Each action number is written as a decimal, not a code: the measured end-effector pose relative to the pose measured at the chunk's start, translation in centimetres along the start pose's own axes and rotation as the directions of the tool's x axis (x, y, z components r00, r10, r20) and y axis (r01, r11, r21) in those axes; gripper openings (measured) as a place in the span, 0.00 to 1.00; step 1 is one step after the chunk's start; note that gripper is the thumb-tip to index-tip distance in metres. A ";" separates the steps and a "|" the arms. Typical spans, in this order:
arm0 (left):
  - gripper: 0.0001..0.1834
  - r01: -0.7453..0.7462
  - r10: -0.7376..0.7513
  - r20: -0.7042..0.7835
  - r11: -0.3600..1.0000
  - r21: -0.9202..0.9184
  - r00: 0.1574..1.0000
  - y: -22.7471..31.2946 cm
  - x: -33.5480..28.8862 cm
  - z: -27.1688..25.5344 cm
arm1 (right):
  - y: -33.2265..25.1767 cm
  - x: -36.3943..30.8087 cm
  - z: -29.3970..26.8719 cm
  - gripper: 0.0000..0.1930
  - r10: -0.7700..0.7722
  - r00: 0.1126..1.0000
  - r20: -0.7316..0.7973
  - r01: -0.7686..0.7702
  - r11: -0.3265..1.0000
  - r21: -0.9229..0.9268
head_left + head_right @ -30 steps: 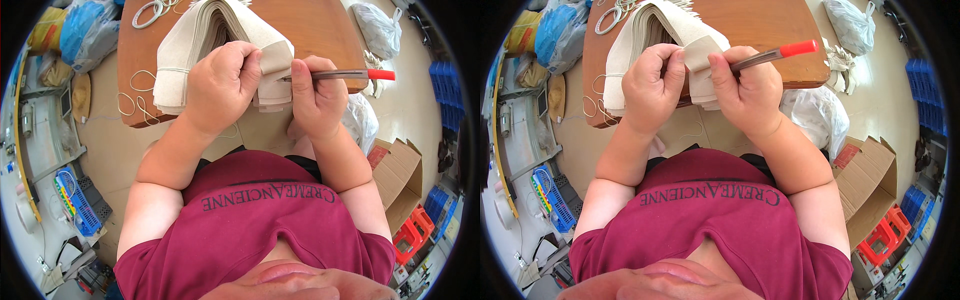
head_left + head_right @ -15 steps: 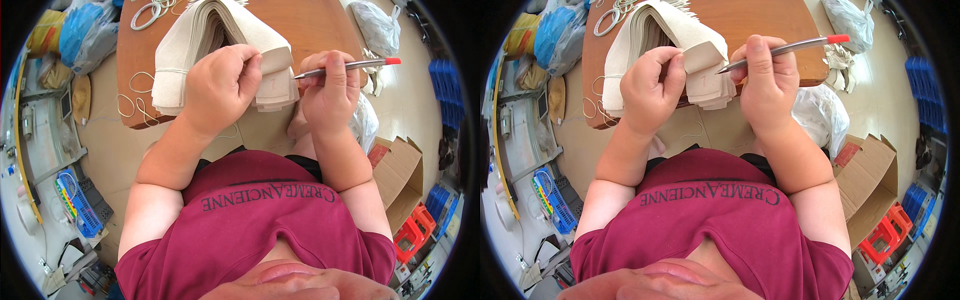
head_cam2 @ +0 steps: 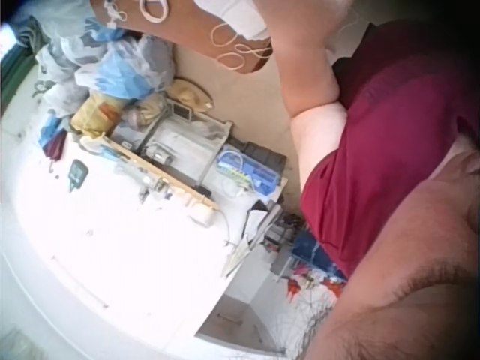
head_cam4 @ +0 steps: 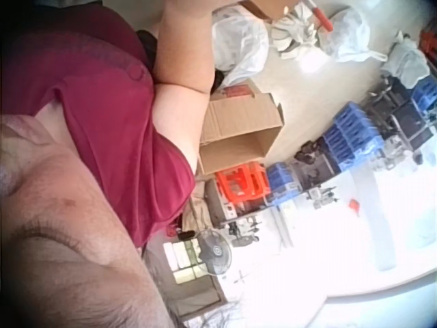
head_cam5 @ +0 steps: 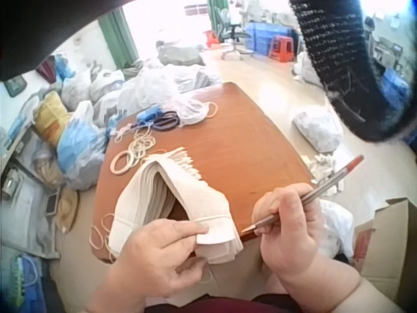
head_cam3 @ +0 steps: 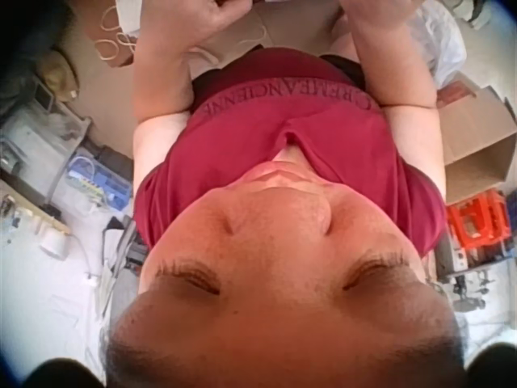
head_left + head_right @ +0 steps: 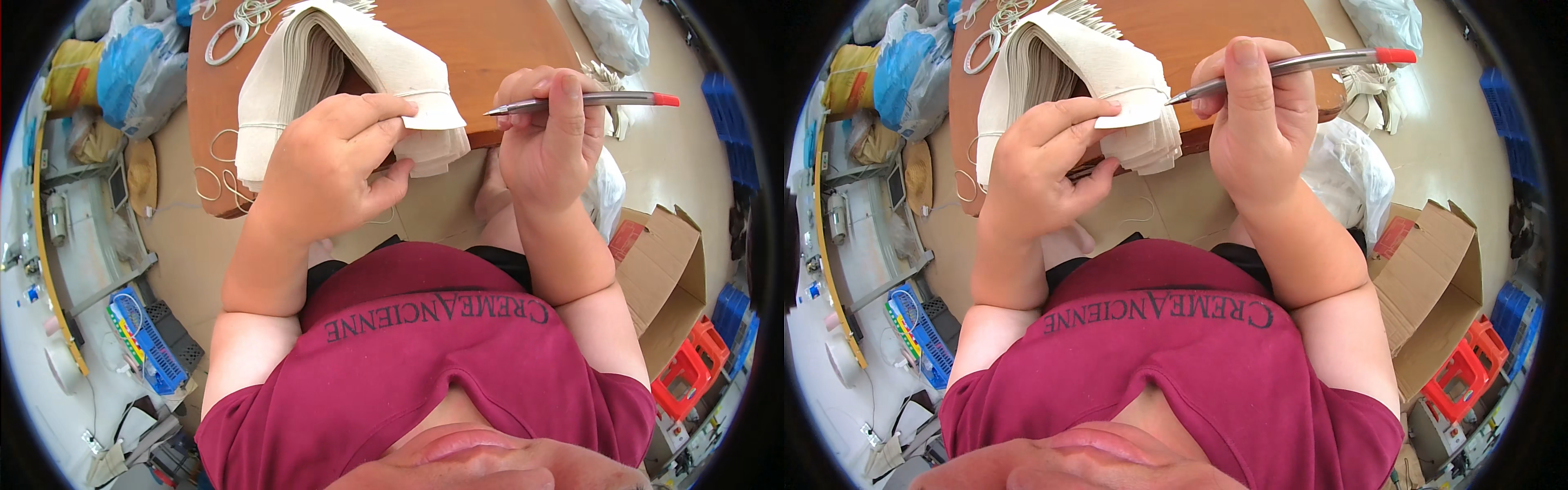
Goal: The person removes rubber bands from bundles of shoe parts, marks each piece with a pen, and bundles new fabric pieces together using rubber bands.
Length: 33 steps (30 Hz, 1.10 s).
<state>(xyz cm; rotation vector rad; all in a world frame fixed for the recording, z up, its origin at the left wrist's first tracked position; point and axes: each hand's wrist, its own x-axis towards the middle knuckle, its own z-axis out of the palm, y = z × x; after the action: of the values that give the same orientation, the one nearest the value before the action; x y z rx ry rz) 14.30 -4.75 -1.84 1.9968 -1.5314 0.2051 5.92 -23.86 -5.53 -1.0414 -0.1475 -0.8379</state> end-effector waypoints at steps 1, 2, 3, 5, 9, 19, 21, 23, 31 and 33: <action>0.15 -0.003 0.003 -0.001 1.000 0.017 1.000 0.0 -0.1 0.0 | 0.0 0.0 0.0 0.06 0.001 1.000 -0.004 -0.001 1.000 0.001; 0.15 -0.006 0.006 -0.003 0.999 0.034 1.000 -0.1 -0.3 0.1 | 0.0 0.0 0.0 0.06 -0.001 1.000 -0.007 0.001 1.000 0.003; 0.15 -0.007 0.007 -0.002 0.999 0.036 1.000 -0.3 -0.4 0.1 | 0.0 0.0 -0.1 0.06 -0.006 1.000 0.005 0.006 1.000 0.002; 0.14 -0.066 0.066 -0.006 0.997 0.034 0.998 -1.0 -0.5 0.2 | -0.1 -0.1 -0.1 0.06 -0.013 1.000 0.018 0.013 1.000 0.001; 0.12 -0.068 0.074 -0.052 0.991 0.114 0.996 -0.8 -0.4 0.8 | -0.1 -0.5 -0.3 0.05 -0.029 0.997 0.071 0.029 1.000 -0.004; 0.04 0.187 -0.236 -0.294 0.965 -0.185 0.926 -1.2 0.2 2.4 | 1.4 -2.1 1.0 0.03 -0.062 0.948 0.313 0.184 0.907 -0.379; 0.04 0.180 -0.230 -0.284 0.965 -0.192 0.931 -1.4 0.2 2.3 | 1.7 -2.3 1.3 0.05 -0.037 0.968 0.247 0.162 0.847 -0.506; 0.04 0.153 -0.199 -0.297 0.973 -0.171 0.934 -1.4 0.2 2.3 | 1.7 -2.3 1.4 0.05 -0.038 0.968 0.248 0.168 0.832 -0.529; 0.04 0.166 -0.210 -0.279 0.971 -0.173 0.937 -1.4 0.2 2.4 | 1.2 -1.8 1.8 0.07 -0.036 0.946 0.321 0.255 0.692 -0.675; 0.04 0.142 -0.184 -0.295 0.977 -0.158 0.937 -1.4 0.2 2.4 | 1.0 -1.8 1.7 0.07 -0.014 0.962 0.272 0.203 0.701 -0.684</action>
<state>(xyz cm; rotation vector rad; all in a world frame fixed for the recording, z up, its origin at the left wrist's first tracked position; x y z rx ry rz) 15.12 -6.02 -4.20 1.8720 -1.1462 0.3207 5.81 -21.22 -6.23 -1.8958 -0.0960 -0.8895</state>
